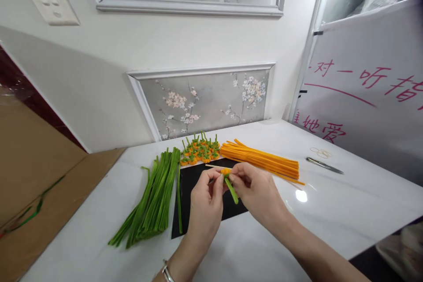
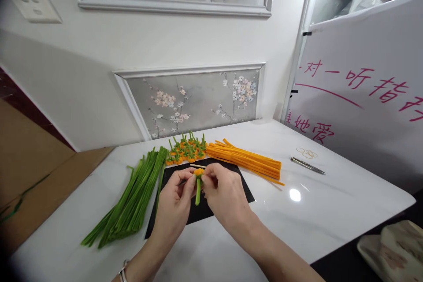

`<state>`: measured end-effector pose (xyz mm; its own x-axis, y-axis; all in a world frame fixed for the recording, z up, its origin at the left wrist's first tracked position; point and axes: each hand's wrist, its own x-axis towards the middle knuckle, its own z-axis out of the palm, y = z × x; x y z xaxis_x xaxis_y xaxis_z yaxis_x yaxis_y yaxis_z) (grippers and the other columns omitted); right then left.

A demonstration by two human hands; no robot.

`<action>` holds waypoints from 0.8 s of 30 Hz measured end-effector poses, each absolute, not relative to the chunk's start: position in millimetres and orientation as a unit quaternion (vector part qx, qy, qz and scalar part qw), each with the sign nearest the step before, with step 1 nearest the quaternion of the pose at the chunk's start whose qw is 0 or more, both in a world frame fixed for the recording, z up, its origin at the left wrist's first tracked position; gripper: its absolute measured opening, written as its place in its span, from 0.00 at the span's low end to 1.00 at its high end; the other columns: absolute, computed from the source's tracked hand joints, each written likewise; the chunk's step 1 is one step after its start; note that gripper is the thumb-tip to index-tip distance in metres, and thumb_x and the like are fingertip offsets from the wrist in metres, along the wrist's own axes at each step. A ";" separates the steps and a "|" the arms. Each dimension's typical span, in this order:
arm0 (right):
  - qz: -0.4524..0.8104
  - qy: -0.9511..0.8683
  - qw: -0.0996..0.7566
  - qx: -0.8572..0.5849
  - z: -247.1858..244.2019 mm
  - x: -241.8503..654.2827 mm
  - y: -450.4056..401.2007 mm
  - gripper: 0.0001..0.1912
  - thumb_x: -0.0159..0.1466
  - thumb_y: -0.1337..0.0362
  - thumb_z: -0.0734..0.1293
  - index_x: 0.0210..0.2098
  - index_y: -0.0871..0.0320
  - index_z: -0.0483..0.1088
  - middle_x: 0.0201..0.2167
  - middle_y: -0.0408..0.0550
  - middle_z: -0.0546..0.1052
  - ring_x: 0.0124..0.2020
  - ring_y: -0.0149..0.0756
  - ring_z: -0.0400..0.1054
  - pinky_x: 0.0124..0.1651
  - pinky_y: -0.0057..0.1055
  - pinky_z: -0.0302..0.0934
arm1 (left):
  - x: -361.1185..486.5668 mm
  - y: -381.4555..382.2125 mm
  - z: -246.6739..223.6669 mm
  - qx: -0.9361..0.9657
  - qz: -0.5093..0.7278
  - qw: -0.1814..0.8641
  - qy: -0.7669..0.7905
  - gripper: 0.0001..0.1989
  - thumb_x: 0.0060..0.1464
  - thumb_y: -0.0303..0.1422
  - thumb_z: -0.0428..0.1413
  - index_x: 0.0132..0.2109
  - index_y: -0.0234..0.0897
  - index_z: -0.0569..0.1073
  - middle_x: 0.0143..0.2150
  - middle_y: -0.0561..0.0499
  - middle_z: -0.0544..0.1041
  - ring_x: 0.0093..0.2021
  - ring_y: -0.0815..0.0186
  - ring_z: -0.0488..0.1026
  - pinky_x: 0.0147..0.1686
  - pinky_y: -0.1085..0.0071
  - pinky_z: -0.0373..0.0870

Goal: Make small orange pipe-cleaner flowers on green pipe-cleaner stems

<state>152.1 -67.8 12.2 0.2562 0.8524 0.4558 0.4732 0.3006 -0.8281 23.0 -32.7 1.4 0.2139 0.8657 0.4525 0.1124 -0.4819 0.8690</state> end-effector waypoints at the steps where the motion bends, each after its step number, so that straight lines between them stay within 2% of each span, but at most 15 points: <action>1: 0.177 -0.573 0.575 -0.557 10.7 150.0 -67.9 0.05 0.62 0.65 0.62 0.31 0.56 0.69 0.23 0.43 0.75 0.21 0.31 0.68 0.25 0.25 0.61 | 23.6 -33.3 1.4 0.682 0.520 0.373 0.354 0.07 0.59 0.36 0.54 0.37 0.37 0.70 0.41 0.47 0.75 0.31 0.69 0.71 0.30 0.74 0.69; 5: 0.174 -0.535 0.631 -0.534 4.0 140.1 -68.0 0.06 0.63 0.62 0.63 0.35 0.57 0.69 0.27 0.45 0.76 0.24 0.32 0.70 0.29 0.27 0.66 | 25.7 -35.8 2.1 0.662 0.531 0.394 0.352 0.08 0.59 0.37 0.54 0.36 0.36 0.70 0.42 0.48 0.75 0.30 0.70 0.70 0.30 0.75 0.69; 9: 0.260 -0.489 0.668 -0.498 1.4 136.8 -68.2 0.09 0.64 0.59 0.64 0.38 0.58 0.69 0.27 0.45 0.77 0.25 0.32 0.72 0.29 0.28 0.70 | 25.1 -33.3 3.6 0.623 0.534 0.453 0.348 0.09 0.57 0.38 0.56 0.35 0.36 0.70 0.37 0.51 0.74 0.31 0.70 0.71 0.33 0.74 0.72; 12: 0.275 -0.524 0.624 -0.511 6.6 148.3 -71.1 0.12 0.65 0.59 0.61 0.42 0.59 0.72 0.26 0.45 0.78 0.23 0.32 0.73 0.30 0.28 0.71 | 22.2 -28.3 6.9 0.555 0.508 0.564 0.341 0.12 0.53 0.39 0.60 0.33 0.35 0.70 0.35 0.52 0.75 0.35 0.69 0.73 0.39 0.71 0.74; 15: 0.178 -0.615 0.566 -0.520 15.5 167.8 -74.3 0.11 0.64 0.64 0.61 0.40 0.57 0.75 0.25 0.44 0.77 0.23 0.30 0.71 0.30 0.27 0.70 | 19.3 -24.9 13.1 0.493 0.471 0.647 0.343 0.14 0.47 0.39 0.65 0.32 0.34 0.71 0.33 0.53 0.76 0.34 0.70 0.74 0.40 0.71 0.75; 21: 0.054 -0.781 0.466 -0.412 21.1 191.4 -68.8 0.14 0.66 0.70 0.60 0.39 0.54 0.77 0.38 0.49 0.76 0.37 0.32 0.73 0.39 0.28 0.69 | 20.1 -28.8 20.6 0.487 0.433 0.676 0.344 0.15 0.43 0.39 0.67 0.30 0.33 0.72 0.29 0.54 0.75 0.31 0.72 0.73 0.37 0.73 0.76; 24: 0.033 -0.820 0.425 -0.383 19.3 194.0 -65.0 0.14 0.67 0.71 0.58 0.38 0.56 0.76 0.39 0.50 0.75 0.38 0.32 0.72 0.39 0.29 0.69 | 20.6 -30.5 19.1 0.499 0.422 0.675 0.342 0.15 0.45 0.39 0.66 0.30 0.33 0.72 0.30 0.54 0.74 0.30 0.73 0.72 0.37 0.73 0.76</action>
